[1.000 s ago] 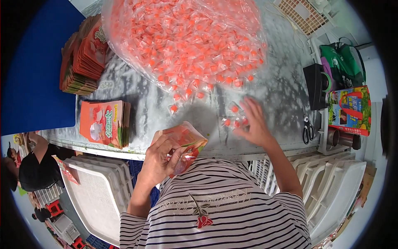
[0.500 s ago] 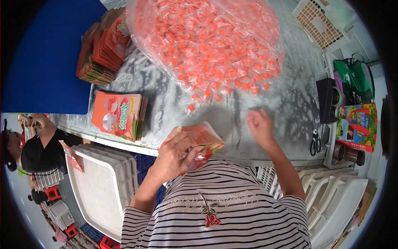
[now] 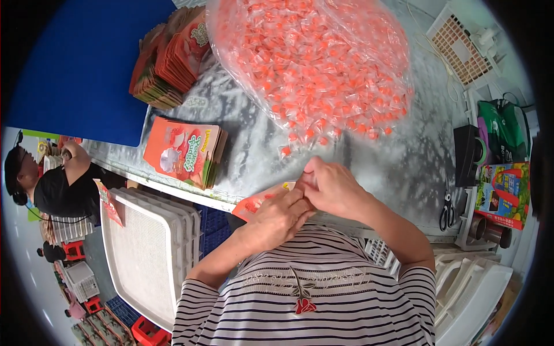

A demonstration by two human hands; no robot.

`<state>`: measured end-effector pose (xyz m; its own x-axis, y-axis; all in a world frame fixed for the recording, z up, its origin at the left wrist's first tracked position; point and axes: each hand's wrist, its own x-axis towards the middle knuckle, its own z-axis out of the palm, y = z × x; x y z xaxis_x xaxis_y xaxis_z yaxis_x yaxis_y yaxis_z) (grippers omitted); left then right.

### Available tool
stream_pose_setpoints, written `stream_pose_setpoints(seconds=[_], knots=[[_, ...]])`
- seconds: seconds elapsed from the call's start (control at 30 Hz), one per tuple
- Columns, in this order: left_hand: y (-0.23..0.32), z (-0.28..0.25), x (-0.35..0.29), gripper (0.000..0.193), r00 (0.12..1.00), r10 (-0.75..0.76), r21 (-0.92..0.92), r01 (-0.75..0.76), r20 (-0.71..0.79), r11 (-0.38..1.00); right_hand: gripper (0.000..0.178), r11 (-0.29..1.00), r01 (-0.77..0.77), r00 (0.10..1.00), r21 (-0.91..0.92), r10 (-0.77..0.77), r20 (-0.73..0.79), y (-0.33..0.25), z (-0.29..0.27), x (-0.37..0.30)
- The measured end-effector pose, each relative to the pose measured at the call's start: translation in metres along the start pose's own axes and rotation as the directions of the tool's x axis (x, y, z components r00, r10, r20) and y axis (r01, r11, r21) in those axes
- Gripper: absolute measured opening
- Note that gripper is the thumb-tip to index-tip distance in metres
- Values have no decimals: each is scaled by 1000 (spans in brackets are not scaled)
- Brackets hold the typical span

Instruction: The person is manually counting and placing individual candies into branded packaging bags at a workstation.

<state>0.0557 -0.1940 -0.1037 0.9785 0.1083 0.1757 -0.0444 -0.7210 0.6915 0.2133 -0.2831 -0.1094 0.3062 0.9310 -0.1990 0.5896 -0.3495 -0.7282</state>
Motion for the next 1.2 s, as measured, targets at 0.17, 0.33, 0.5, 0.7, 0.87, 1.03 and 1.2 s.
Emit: stream_pose_setpoints(seconds=[0.17,0.33,0.5,0.7,0.87,1.03,1.2], knots=[[-4,0,-2,12,998,14,30,-12,-55,999,36,902,-155,977,404,202,-75,4,8,7],[-5,9,4,12,991,62,1,-62,-118,998,33,981,69,954,179,-12,-300,1,27,4],[-12,3,-2,12,993,-54,-33,51,-104,998,41,755,-90,995,649,88,35,5,15,-19],[-15,3,-8,11,990,-49,-96,36,-129,995,34,947,254,965,197,-234,-121,7,3,-37],[4,21,-1,11,978,142,-85,-156,-151,984,23,997,-59,905,44,35,423,5,-12,-18],[0,7,-3,27,967,142,-46,-155,-211,987,26,987,-42,847,155,-47,530,6,-10,-9],[-45,-10,3,43,971,-204,-402,236,121,885,35,958,-139,898,251,15,439,14,1,-16]])
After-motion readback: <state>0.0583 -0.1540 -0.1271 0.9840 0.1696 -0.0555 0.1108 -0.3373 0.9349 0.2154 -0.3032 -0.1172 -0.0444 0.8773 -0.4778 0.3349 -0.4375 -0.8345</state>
